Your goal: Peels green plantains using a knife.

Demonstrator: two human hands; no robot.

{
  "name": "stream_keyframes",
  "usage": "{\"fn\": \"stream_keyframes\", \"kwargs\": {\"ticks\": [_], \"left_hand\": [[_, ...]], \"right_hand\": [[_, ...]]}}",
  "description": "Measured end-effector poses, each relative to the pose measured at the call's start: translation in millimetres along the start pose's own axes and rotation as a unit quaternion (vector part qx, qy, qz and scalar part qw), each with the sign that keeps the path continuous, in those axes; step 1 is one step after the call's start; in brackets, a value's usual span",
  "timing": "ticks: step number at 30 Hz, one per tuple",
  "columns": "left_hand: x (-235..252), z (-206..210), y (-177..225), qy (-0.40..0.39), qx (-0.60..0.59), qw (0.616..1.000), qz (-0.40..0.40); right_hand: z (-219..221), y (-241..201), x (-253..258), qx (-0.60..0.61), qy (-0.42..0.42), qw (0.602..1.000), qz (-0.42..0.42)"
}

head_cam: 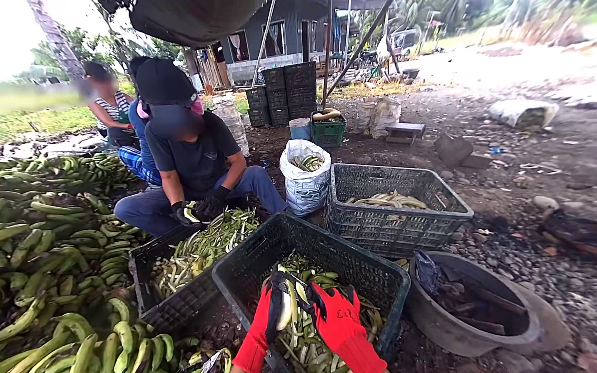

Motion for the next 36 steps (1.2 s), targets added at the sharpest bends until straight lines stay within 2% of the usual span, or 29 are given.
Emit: {"fn": "stream_keyframes", "kwargs": {"ticks": [3,6,11,16,21,25,30,32,36], "left_hand": [[-5,2,-3,-0.030,0.100,0.994,0.015],[-9,6,1,-0.095,0.153,0.983,0.024],[6,-25,-37,-0.189,0.102,0.975,0.049],[1,-23,-14,-0.228,0.117,0.966,0.025],[-7,-11,3,-0.200,0.119,0.972,-0.006],[-9,-12,12,-0.203,0.068,0.976,-0.029],[-5,-22,11,-0.217,-0.013,0.976,-0.013],[-6,-24,9,-0.233,-0.053,0.970,-0.037],[-4,-28,12,-0.256,-0.037,0.965,-0.048]], "right_hand": [[0,8,9,0.042,0.002,0.999,-0.009],[1,17,13,0.092,0.004,0.996,-0.024],[11,25,22,0.130,0.018,0.989,-0.065],[20,25,26,0.138,0.017,0.988,-0.064],[12,19,18,0.129,0.020,0.991,-0.013],[14,16,11,0.106,0.063,0.992,-0.032],[12,9,8,0.057,0.057,0.995,-0.054],[9,10,9,0.055,0.060,0.995,-0.054],[6,12,12,0.053,0.048,0.996,-0.059]]}}
Point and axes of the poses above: each hand's wrist, its own x-axis towards the middle knuckle, its own z-axis out of the palm, y = z × x, the point moved 2 cm from there along x, towards the middle knuckle, and after that the axes turned 14 degrees about -x, right-handed, at the moved point
